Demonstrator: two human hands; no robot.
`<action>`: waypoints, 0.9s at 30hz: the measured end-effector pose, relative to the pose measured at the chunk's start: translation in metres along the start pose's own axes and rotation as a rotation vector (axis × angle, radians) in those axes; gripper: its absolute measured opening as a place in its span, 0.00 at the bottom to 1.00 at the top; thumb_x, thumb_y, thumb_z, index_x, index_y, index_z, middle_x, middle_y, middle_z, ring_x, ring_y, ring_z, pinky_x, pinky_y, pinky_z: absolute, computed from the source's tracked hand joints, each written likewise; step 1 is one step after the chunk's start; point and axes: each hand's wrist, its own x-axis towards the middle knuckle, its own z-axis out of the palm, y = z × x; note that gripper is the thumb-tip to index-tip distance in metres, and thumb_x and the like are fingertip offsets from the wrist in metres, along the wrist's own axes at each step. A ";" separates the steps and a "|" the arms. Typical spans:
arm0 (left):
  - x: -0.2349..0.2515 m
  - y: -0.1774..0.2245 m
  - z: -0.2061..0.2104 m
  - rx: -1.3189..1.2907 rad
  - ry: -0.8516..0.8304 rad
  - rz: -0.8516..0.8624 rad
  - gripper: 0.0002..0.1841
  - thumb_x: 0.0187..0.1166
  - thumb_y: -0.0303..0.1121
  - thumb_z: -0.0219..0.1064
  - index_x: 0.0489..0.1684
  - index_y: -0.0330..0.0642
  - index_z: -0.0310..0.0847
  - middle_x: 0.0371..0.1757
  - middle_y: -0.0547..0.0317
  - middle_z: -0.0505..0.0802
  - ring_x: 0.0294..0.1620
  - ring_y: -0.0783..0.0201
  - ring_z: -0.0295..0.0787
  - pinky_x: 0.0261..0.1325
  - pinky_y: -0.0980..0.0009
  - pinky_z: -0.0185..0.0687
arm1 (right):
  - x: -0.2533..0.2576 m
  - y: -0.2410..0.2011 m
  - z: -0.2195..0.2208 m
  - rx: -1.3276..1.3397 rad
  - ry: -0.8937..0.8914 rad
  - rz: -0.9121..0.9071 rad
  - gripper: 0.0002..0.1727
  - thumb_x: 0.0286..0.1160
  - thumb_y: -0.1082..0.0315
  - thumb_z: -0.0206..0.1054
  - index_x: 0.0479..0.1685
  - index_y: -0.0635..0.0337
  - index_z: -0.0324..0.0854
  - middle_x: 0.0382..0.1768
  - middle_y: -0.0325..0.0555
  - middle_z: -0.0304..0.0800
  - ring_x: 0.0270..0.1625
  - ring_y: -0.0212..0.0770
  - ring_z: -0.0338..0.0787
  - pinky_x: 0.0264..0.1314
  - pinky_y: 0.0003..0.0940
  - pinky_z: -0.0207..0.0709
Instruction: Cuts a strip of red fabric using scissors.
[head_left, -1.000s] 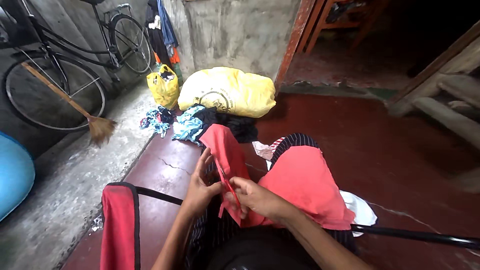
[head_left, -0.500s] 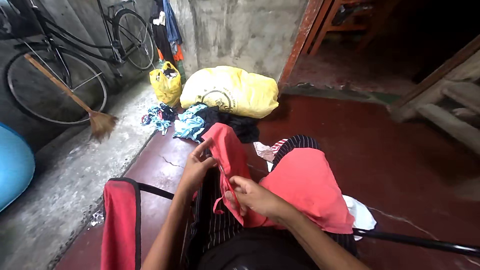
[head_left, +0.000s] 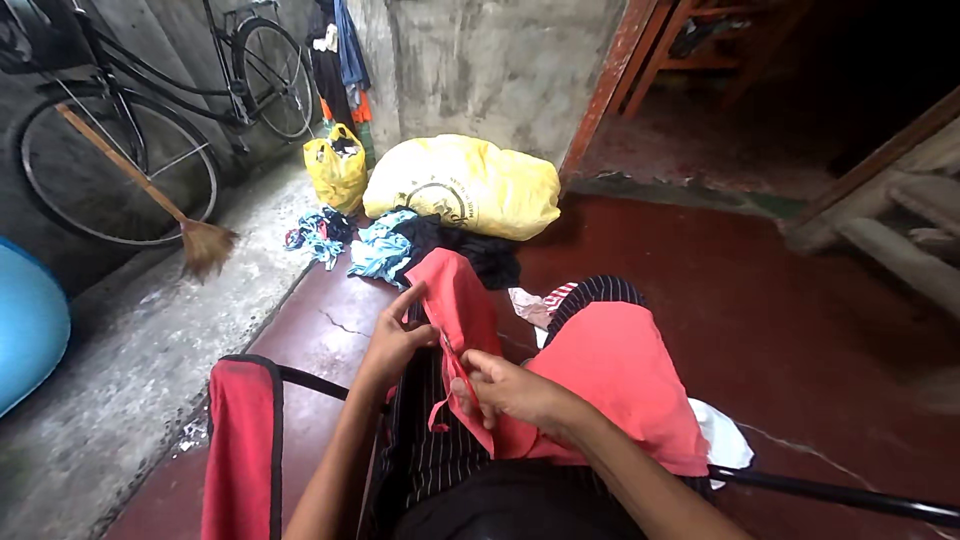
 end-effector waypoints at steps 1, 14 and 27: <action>0.000 0.000 -0.001 -0.007 -0.005 0.007 0.45 0.64 0.13 0.70 0.88 0.56 0.66 0.84 0.60 0.75 0.39 0.63 0.89 0.40 0.64 0.89 | 0.000 0.001 -0.001 -0.003 0.001 -0.010 0.19 0.87 0.55 0.62 0.67 0.55 0.71 0.37 0.39 0.86 0.32 0.32 0.86 0.36 0.29 0.82; 0.008 -0.007 -0.010 -0.124 -0.061 0.022 0.48 0.61 0.18 0.74 0.90 0.57 0.63 0.84 0.58 0.74 0.40 0.63 0.88 0.39 0.66 0.88 | 0.009 -0.011 -0.004 0.032 -0.015 -0.015 0.18 0.88 0.56 0.61 0.67 0.56 0.74 0.37 0.40 0.84 0.30 0.32 0.84 0.34 0.30 0.82; 0.013 0.002 -0.013 -0.208 -0.090 0.026 0.47 0.62 0.22 0.76 0.90 0.58 0.63 0.81 0.56 0.77 0.40 0.66 0.88 0.38 0.69 0.87 | 0.011 -0.020 0.005 0.046 0.027 -0.058 0.18 0.88 0.55 0.61 0.68 0.55 0.74 0.37 0.38 0.85 0.31 0.30 0.83 0.33 0.26 0.78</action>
